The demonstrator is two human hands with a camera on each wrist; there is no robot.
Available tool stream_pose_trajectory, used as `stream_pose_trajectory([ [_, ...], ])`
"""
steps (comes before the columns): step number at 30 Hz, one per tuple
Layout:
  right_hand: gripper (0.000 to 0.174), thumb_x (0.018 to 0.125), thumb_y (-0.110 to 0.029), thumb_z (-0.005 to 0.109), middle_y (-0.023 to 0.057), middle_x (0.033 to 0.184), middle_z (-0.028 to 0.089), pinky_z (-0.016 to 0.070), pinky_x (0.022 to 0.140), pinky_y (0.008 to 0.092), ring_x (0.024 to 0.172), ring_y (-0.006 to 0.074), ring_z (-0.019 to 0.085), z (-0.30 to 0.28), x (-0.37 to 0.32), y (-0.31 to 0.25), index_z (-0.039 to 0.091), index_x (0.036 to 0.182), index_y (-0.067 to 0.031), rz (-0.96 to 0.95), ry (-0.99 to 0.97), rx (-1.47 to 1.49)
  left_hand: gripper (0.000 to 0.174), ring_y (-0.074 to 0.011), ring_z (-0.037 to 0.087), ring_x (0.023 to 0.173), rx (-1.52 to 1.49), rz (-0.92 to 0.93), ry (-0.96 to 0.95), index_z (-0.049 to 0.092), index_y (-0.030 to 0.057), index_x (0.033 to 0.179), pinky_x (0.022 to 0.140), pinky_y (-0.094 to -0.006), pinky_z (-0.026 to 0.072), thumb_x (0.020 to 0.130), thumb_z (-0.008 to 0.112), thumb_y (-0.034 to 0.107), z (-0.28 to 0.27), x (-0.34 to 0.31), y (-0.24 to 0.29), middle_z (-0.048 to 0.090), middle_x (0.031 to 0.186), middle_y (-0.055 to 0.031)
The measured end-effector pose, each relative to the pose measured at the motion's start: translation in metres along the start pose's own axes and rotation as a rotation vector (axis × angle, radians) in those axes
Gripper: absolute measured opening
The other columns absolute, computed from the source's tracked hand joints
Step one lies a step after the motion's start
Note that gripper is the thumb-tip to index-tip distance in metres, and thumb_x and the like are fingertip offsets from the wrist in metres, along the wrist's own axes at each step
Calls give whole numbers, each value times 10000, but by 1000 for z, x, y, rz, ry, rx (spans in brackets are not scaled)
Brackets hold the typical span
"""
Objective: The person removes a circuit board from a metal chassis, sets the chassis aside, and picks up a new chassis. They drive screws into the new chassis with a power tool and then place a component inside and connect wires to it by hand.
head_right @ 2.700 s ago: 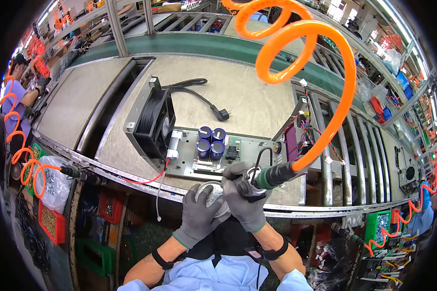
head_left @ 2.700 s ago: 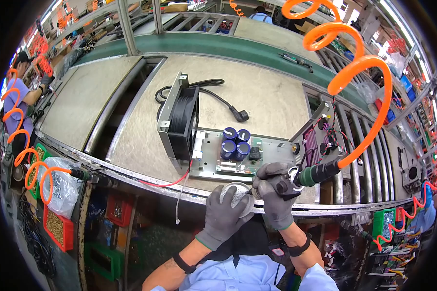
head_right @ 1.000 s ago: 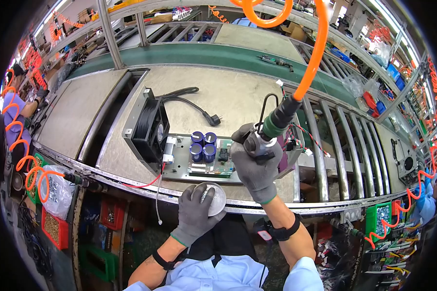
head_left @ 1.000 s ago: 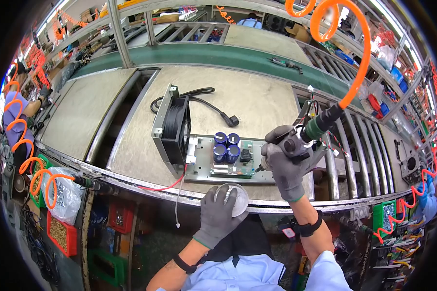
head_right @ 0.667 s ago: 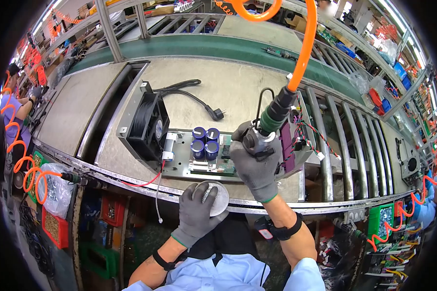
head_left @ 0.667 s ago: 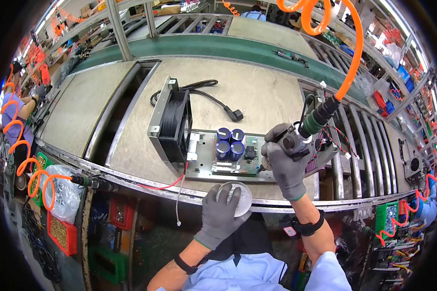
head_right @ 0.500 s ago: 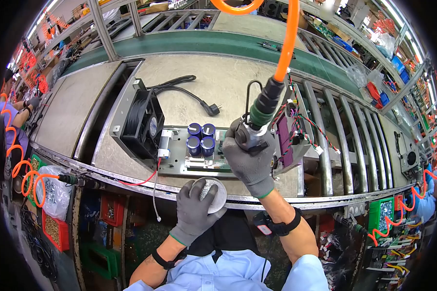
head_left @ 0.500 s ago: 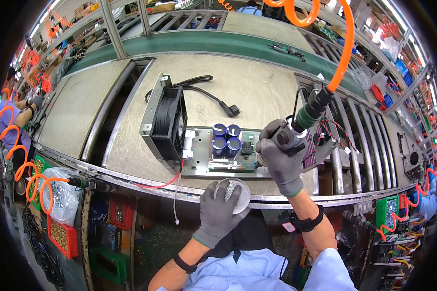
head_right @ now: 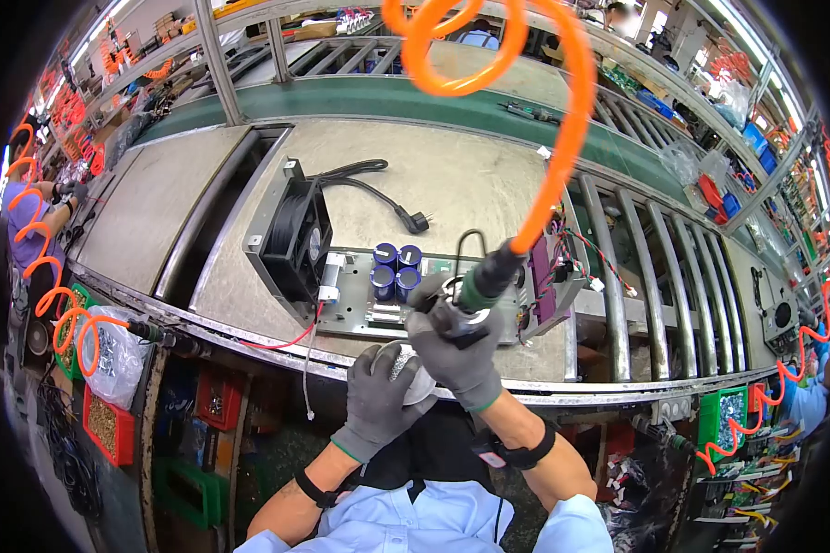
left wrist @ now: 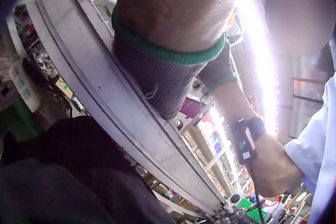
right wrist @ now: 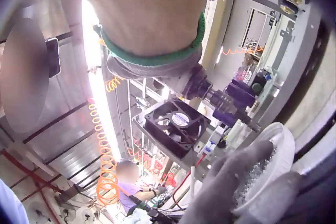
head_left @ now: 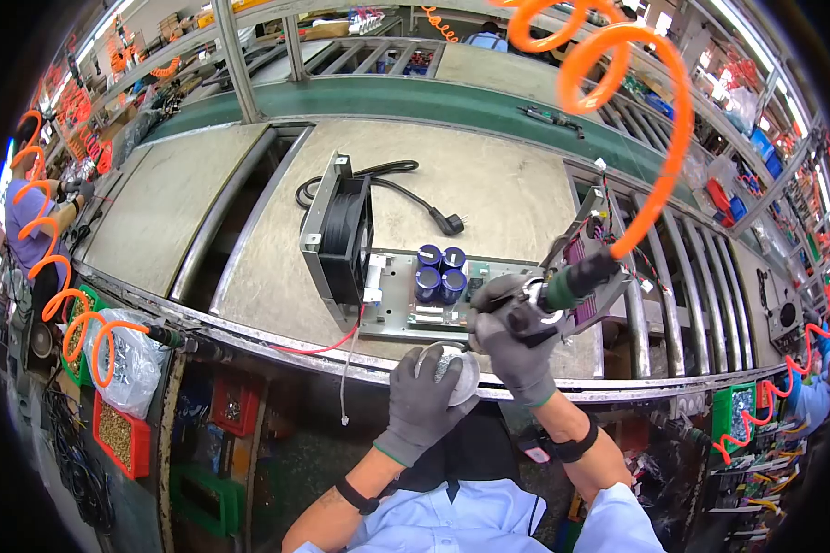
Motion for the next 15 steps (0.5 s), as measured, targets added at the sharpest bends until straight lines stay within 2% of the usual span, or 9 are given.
stream_pose_trajectory([
  [5,154,794,91,669,62,886,672,521,695,264,784,116,635,1,1,21,637,909,-6,-2,-7,-99,586,-389,497,1225,-6,-1,-2,674,163,1223,966,-525,440,773,800,517,0,1,-3,561,1318,-146],
  [8,300,786,93,635,115,917,658,562,625,292,764,150,660,-2,3,30,595,1067,-6,-139,-82,-157,583,-391,496,1220,-12,-6,-14,677,165,1217,960,-520,441,780,783,536,0,1,-4,561,1316,-146],
  [9,300,784,94,631,114,903,659,561,628,296,760,156,659,-1,4,30,591,1066,-1,-142,-85,-148,585,-393,495,1219,-9,-8,-15,677,164,1217,959,-519,441,780,780,539,1,0,-4,561,1314,-147],
  [12,300,779,98,623,114,894,662,555,628,287,752,157,659,-3,1,39,593,1063,6,-26,-104,-106,589,-396,496,1216,-8,-9,-22,677,163,1218,957,-517,442,779,775,542,2,2,-4,562,1316,-151],
  [13,316,772,98,615,110,886,658,547,619,281,737,155,655,1,2,32,588,1071,-2,-75,-110,-172,588,-397,498,1214,-12,-11,-31,677,162,1219,956,-517,444,779,777,540,1,2,-4,562,1319,-153],
  [15,317,776,92,614,102,872,653,542,611,281,725,152,650,2,3,29,585,1074,-12,-43,-115,-216,604,-401,501,1220,-22,-17,-49,668,164,1245,959,-522,449,778,782,531,0,2,-5,562,1327,-151],
])
Point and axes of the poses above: each hand's wrist, its own x-axis towards the middle knuckle, its own z-axis out of the palm, y = z × x, the point moved 7 cm from there along x, towards the middle knuckle
